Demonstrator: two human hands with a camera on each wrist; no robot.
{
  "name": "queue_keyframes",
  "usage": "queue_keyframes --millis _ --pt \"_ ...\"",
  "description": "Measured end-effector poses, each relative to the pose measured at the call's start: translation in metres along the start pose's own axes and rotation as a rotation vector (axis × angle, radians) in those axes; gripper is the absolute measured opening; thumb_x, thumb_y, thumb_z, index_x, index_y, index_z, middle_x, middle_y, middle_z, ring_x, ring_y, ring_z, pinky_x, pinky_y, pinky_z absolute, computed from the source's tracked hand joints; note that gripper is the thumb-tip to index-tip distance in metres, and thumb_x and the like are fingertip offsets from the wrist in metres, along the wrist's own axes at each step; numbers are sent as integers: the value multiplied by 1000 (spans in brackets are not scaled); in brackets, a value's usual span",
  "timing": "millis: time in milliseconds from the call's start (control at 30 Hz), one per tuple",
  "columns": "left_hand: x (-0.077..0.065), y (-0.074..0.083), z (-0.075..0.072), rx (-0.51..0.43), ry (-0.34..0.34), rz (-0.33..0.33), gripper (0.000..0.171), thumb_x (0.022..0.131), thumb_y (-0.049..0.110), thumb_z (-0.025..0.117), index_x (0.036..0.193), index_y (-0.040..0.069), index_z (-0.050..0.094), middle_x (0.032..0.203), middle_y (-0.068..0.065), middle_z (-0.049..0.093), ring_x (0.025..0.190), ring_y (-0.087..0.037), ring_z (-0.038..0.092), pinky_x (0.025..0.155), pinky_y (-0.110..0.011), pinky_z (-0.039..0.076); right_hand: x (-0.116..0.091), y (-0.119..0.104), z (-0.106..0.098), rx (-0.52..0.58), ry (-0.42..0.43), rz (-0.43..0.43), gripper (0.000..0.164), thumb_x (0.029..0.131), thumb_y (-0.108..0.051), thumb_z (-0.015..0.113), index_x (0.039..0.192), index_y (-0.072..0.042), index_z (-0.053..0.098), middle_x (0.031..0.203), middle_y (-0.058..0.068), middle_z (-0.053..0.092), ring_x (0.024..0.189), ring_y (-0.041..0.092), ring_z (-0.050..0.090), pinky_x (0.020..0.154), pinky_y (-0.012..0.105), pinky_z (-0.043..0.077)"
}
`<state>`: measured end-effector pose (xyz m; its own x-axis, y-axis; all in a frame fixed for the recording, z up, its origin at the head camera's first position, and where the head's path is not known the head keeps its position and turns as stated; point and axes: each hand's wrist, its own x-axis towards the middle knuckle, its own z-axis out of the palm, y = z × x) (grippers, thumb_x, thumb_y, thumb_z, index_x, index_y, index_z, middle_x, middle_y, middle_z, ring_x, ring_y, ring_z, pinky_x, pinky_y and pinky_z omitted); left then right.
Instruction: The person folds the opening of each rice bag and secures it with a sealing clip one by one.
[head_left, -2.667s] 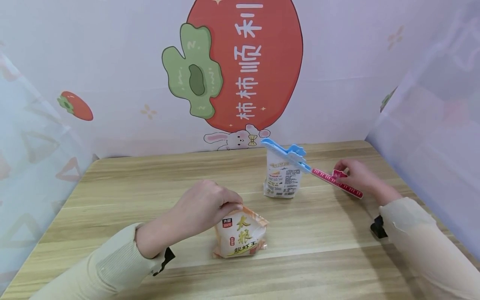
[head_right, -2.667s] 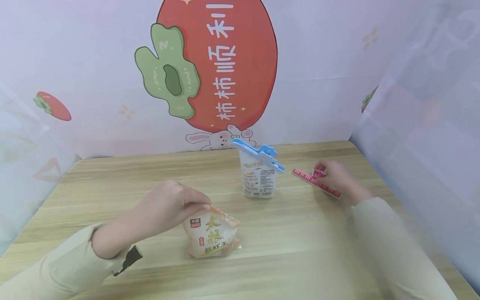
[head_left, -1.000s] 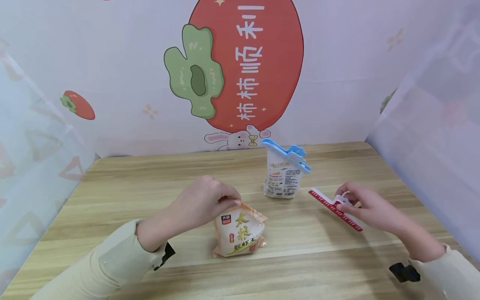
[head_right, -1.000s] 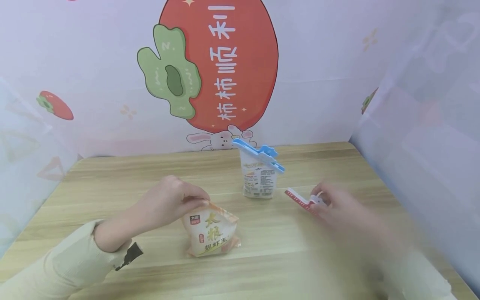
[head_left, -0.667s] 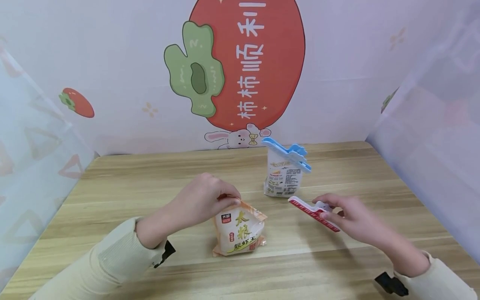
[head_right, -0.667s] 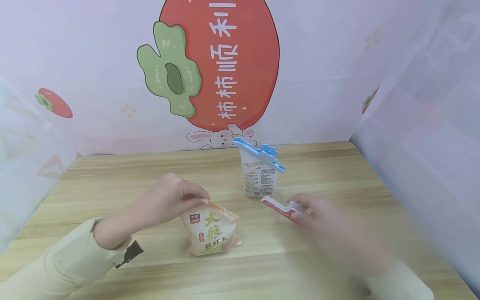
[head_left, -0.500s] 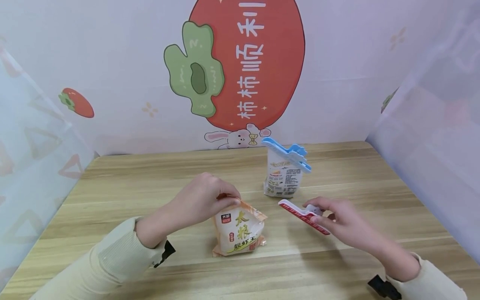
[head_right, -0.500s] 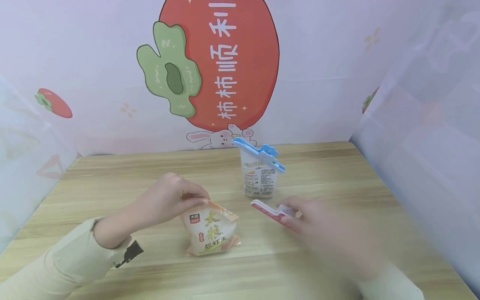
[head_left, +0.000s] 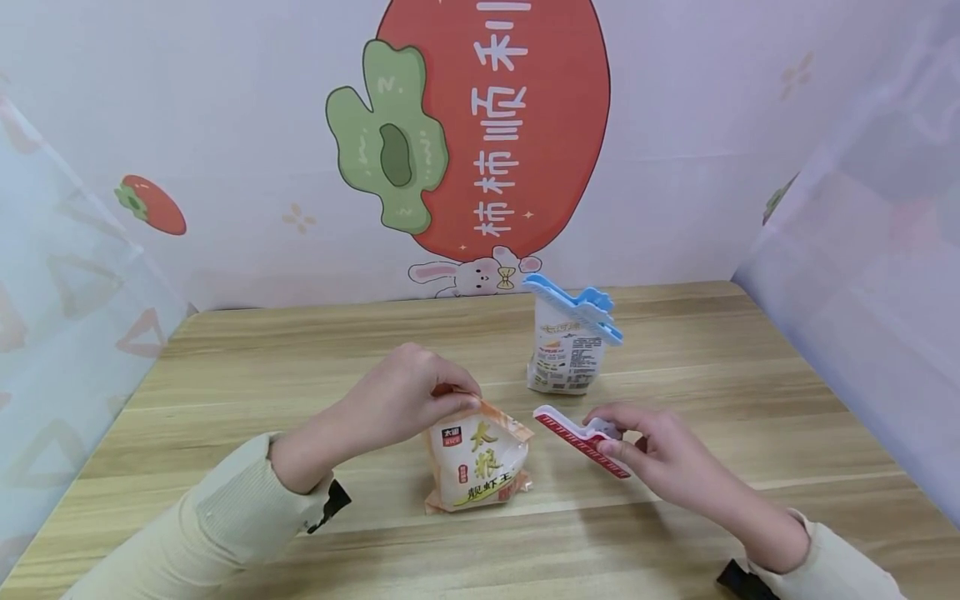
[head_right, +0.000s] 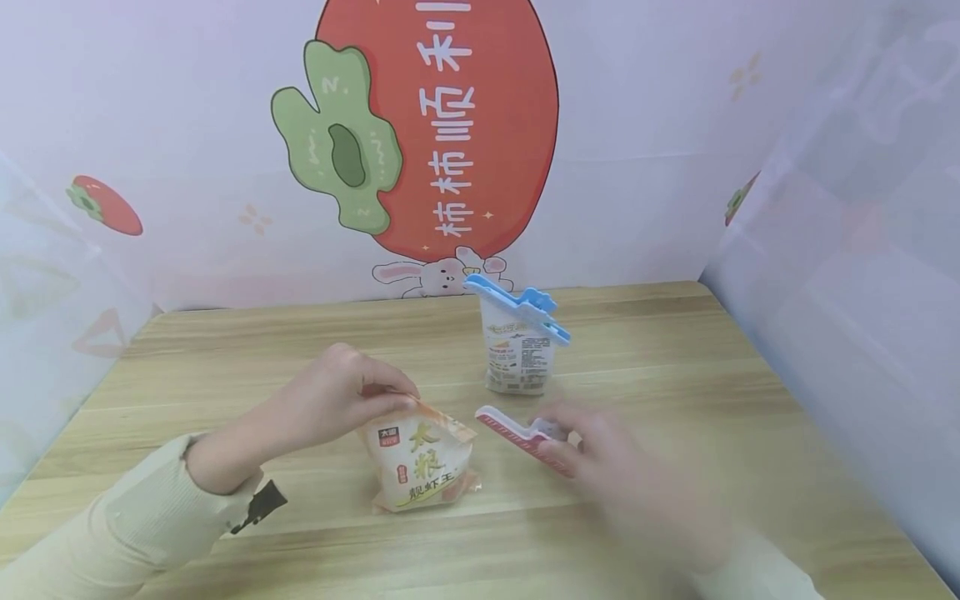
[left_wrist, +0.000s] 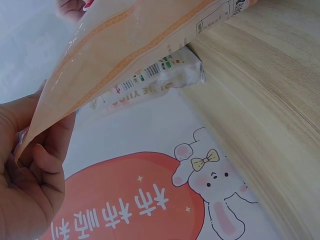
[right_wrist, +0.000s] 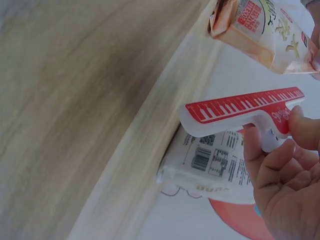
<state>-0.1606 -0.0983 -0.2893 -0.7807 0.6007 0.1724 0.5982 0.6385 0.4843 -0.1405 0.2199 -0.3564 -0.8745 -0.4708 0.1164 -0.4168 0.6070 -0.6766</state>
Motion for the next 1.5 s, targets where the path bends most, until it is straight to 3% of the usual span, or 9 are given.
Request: queue_keyframes --millis 567,1100,1500 --pt "0 0 -2 2 10 15 5 86 15 78 90 12 79 81 5 75 68 0 61 60 -15 50 7 -3 12 27 -11 10 21 94 -21 67 112 -12 73 117 8 72 88 6 59 64 23 51" --pt "-1 3 -2 6 8 41 7 86 16 78 91 12 79 81 4 75 65 1 60 57 -15 50 14 -14 29 -26 64 -20 18 90 -5 69 107 -10 74 110 7 74 85 8 62 63 21 51" --pt "-4 1 0 -11 1 61 7 86 16 78 91 12 79 80 4 74 62 2 58 56 -16 49 18 -20 38 54 7 -23 17 93 -6 65 110 -7 69 103 3 71 81 6 56 63 21 51"
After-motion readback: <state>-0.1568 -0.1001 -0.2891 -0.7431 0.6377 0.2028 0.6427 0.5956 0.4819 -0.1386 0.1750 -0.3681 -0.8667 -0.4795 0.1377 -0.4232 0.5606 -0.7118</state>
